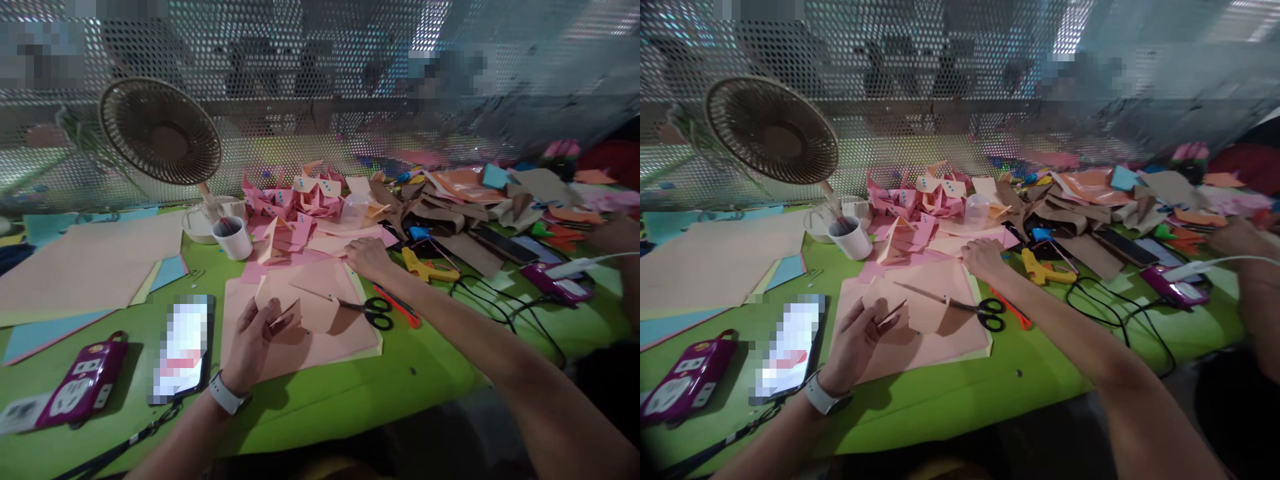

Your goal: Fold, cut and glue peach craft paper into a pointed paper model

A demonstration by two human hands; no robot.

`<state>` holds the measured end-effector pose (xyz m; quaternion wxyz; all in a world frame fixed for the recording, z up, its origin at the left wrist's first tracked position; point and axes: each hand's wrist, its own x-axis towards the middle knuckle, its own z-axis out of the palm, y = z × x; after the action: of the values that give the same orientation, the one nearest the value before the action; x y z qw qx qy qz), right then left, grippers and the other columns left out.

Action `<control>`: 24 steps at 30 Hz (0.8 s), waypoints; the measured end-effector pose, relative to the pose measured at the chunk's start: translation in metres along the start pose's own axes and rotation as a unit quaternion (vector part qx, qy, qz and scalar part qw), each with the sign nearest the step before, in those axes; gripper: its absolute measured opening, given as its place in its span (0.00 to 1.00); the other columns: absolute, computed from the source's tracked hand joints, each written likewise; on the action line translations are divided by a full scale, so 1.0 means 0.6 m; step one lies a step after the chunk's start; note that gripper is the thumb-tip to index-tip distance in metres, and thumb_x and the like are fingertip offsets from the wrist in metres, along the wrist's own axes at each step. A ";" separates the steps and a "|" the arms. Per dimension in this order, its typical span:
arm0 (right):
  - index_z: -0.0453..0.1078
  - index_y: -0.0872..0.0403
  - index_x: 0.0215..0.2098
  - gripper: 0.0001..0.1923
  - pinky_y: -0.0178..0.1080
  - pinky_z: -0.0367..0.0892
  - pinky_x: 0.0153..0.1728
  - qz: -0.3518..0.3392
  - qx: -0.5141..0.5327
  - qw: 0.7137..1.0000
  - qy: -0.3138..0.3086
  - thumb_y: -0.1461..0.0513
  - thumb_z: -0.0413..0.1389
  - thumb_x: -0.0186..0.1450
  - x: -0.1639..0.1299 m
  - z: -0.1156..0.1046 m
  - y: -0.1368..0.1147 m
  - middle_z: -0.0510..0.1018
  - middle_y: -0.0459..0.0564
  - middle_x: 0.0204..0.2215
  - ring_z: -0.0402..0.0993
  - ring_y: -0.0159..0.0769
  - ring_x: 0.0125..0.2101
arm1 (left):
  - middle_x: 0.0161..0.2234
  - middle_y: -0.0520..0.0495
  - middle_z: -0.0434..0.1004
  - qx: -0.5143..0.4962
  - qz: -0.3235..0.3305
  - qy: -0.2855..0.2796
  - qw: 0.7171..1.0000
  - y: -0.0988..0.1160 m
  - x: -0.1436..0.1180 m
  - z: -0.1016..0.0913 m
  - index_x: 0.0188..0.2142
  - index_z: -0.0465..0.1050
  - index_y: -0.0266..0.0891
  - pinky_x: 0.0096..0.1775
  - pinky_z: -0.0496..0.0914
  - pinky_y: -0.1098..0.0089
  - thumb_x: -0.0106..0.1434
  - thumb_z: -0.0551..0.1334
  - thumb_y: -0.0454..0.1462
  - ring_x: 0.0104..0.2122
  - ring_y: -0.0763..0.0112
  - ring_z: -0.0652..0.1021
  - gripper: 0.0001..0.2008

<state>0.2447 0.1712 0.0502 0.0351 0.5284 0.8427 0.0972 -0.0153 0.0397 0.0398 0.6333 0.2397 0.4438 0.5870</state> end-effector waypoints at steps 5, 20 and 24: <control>0.75 0.62 0.43 0.14 0.47 0.58 0.51 -0.026 -0.009 0.999 0.018 0.65 0.50 0.66 -0.003 0.002 0.011 0.80 0.63 0.42 0.73 0.49 0.45 | 0.31 0.55 0.74 -0.002 0.002 -0.005 1.000 0.000 0.001 0.001 0.30 0.71 0.39 0.41 0.78 0.65 0.50 0.73 0.40 0.34 0.70 0.80 0.13; 0.74 0.53 0.52 0.19 0.49 0.63 0.55 0.062 0.091 0.950 0.291 0.63 0.44 0.72 -0.050 -0.097 0.068 0.80 0.53 0.46 0.74 0.44 0.48 | 0.31 0.54 0.72 0.016 0.007 -0.005 1.000 0.002 -0.002 0.002 0.32 0.73 0.39 0.43 0.78 0.63 0.51 0.72 0.41 0.36 0.69 0.78 0.13; 0.66 0.53 0.61 0.21 0.51 0.54 0.62 0.041 0.101 0.917 0.385 0.63 0.42 0.73 -0.032 -0.125 0.044 0.74 0.52 0.56 0.67 0.42 0.58 | 0.30 0.55 0.72 0.005 0.006 -0.002 1.000 0.000 0.002 -0.001 0.33 0.74 0.39 0.44 0.78 0.63 0.51 0.73 0.41 0.36 0.70 0.78 0.13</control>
<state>0.2642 0.1553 0.1281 -0.3493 0.4849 0.7741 0.2089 -0.0157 0.0405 0.0393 0.6293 0.2464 0.4443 0.5881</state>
